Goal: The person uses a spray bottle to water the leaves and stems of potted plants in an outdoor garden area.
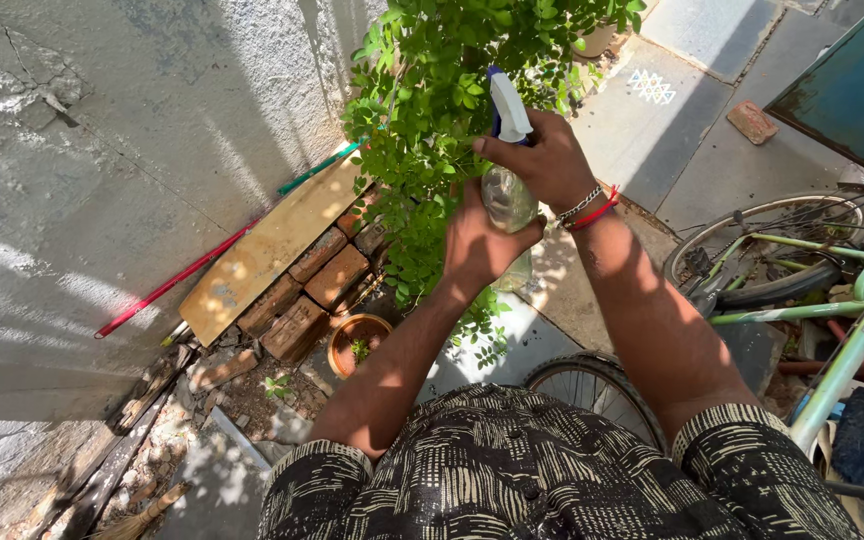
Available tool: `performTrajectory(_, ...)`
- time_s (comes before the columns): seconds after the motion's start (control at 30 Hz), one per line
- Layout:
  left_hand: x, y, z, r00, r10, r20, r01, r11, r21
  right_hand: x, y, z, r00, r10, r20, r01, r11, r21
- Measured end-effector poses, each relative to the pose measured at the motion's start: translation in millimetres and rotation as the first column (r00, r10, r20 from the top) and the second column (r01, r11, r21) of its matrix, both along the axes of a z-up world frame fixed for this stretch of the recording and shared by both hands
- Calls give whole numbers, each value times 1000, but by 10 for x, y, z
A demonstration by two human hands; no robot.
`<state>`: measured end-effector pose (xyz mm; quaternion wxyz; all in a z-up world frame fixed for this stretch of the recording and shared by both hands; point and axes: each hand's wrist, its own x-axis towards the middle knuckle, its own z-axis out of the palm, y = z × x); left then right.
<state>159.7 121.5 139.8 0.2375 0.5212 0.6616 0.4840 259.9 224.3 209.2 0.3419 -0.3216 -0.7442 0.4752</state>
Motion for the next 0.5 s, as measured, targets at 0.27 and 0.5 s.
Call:
performTrajectory(0.27,48,158,105,999,43,-12,-44,998,-41,-19,362,-92,997,10,72,-11,1000,6)
performTrajectory(0.5,-96,192,109,969,-117,220,107,993,59,-74,357,-51,995,18,98,-17,1000,-15)
